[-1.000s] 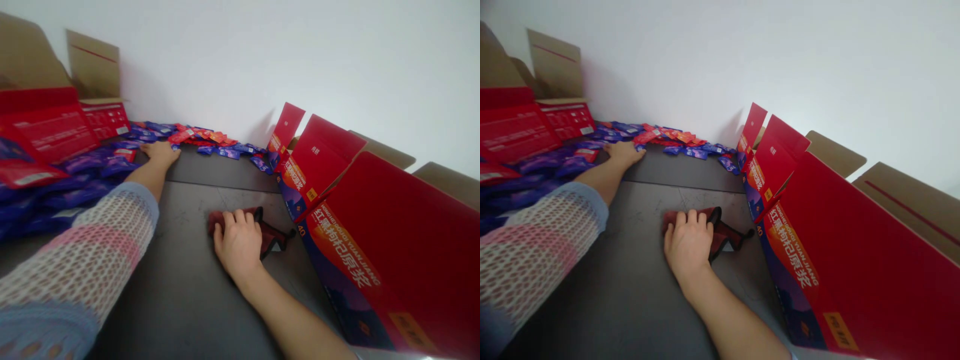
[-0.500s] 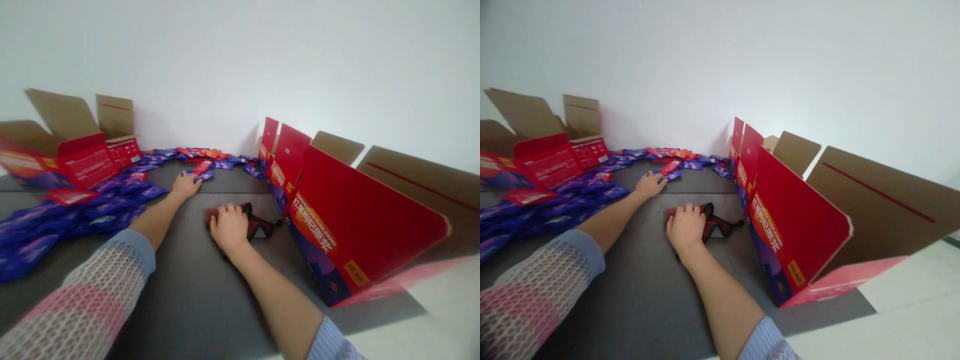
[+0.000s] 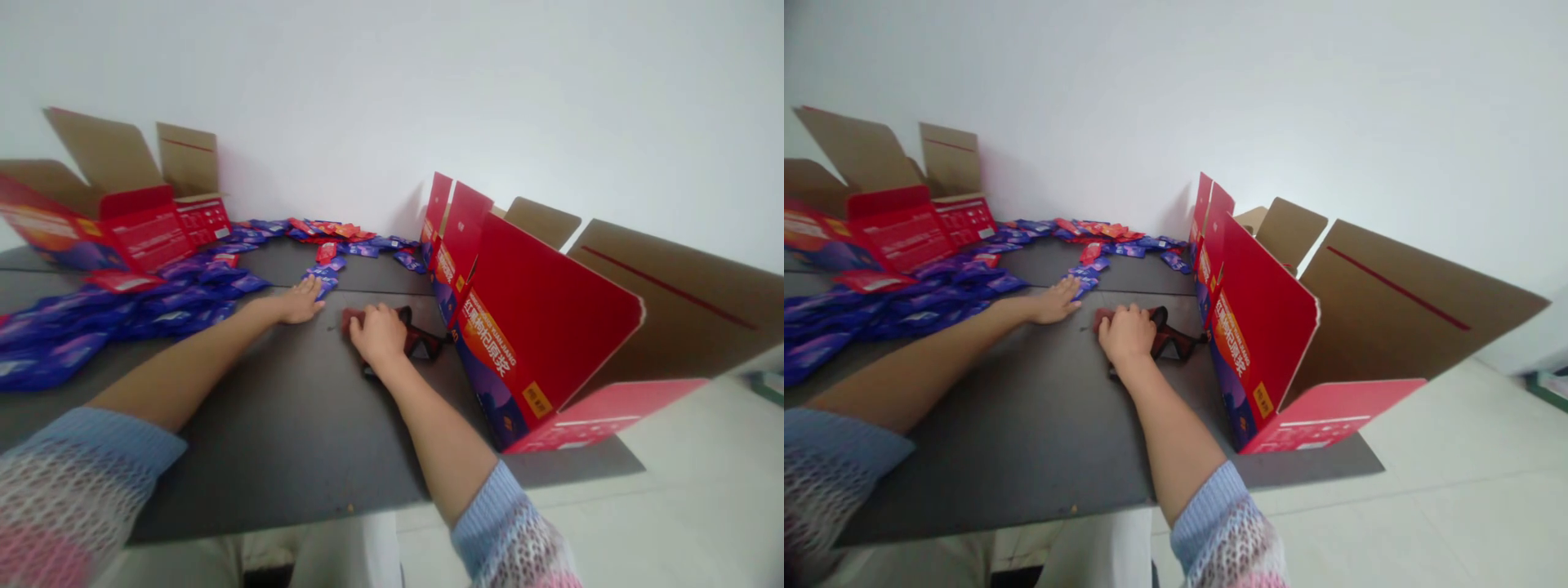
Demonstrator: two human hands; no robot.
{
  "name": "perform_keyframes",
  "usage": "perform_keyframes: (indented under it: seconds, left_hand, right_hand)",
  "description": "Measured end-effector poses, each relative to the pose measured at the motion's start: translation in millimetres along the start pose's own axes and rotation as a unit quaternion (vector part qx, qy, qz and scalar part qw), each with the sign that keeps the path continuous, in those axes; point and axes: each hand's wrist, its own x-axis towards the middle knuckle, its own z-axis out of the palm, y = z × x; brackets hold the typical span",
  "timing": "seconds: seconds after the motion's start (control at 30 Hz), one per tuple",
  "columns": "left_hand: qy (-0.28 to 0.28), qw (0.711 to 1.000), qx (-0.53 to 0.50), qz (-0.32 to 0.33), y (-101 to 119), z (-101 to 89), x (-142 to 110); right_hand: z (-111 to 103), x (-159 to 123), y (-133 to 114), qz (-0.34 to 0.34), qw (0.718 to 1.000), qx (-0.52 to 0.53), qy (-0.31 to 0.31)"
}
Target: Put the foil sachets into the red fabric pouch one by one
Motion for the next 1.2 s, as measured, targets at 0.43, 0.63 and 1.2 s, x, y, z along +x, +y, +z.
perform_keyframes:
  seconds: [0.43, 0.63, 1.2]
  left_hand:
    - [-0.007, 0.996, -0.016, 0.089, -6.3, -16.0, -94.7]
    - [0.199, 0.978, -0.009, -0.056, 10.0, -35.5, -58.9]
    - [0.034, 0.862, -0.487, -0.134, 50.6, -39.2, -83.9]
  right_hand:
    - [1.9, 2.0, 7.8, 0.013, 0.997, 0.056, 0.045]
    - [2.5, 2.1, 8.8, 0.004, 0.999, 0.042, 0.031]
    - [-3.3, -14.0, -6.7, -0.125, 0.977, 0.122, 0.121]
